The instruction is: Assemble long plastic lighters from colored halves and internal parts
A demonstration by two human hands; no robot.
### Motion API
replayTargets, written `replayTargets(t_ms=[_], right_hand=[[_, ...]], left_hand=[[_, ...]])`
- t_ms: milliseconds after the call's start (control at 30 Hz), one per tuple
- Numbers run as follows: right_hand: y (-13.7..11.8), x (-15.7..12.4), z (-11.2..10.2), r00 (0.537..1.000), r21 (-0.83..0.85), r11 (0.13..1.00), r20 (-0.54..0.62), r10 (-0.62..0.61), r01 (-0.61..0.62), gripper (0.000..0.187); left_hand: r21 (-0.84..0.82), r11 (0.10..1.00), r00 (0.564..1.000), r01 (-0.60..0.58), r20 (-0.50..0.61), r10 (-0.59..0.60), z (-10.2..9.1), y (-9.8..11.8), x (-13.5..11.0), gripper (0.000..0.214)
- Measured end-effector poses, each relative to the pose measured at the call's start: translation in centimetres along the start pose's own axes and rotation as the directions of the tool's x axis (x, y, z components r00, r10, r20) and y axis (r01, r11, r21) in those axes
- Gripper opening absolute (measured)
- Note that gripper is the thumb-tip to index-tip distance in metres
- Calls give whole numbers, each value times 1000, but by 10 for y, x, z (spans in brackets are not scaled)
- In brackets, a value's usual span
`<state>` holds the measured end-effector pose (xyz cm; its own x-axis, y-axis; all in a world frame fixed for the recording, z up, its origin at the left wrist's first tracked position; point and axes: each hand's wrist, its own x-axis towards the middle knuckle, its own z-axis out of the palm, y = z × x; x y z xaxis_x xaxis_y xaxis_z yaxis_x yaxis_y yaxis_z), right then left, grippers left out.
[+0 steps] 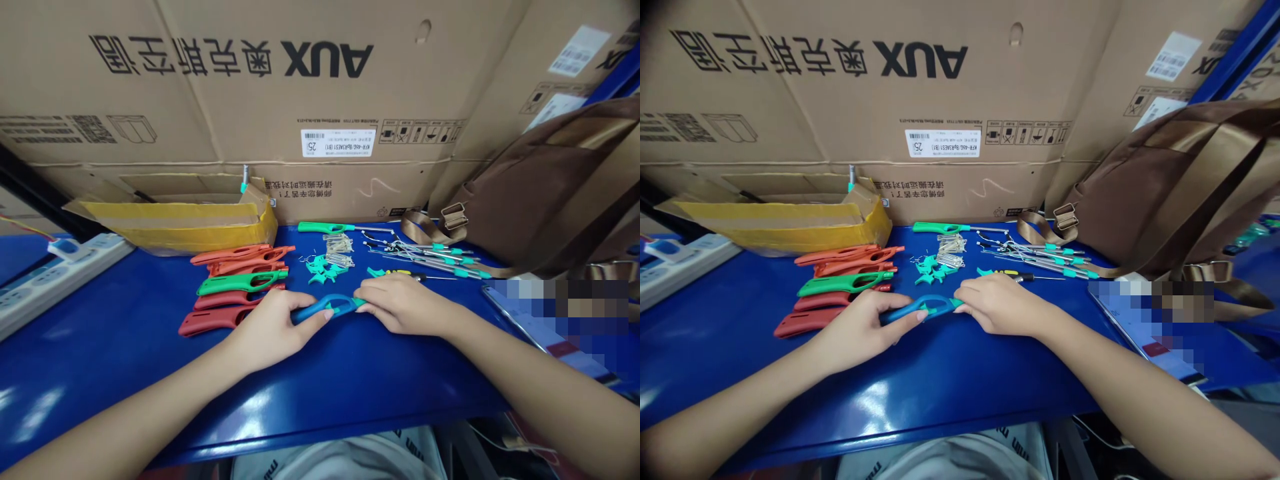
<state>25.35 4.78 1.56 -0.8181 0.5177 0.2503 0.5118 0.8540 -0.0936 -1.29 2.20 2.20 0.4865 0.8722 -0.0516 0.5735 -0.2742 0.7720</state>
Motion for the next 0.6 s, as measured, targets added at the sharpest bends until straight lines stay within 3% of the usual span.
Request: replayTargets(t_ms=[167,267,400,500,600], right_hand=[[1,-1,5,999,-30,1000,-31,-12,11,33],[1,-1,5,999,-36,999,-24,-21,20,34],[1,-1,2,1000,-49,999,5,-4,4,33],[-3,0,-6,992,-40,998,116,50,-45,29],[-8,1,-19,955,23,986,252,156,-167,21]], left_hand=[[-207,962,979,181,132,-156,-3,0,4,47],[-348,877,935,331,247,-254,-4,-1,7,52],[-463,773,889,434,362,-282,-4,-4,11,56],[-426,803,892,418,360,-274,-1,-5,13,57],[-262,937,953,230,258,-161,3,-4,11,53]])
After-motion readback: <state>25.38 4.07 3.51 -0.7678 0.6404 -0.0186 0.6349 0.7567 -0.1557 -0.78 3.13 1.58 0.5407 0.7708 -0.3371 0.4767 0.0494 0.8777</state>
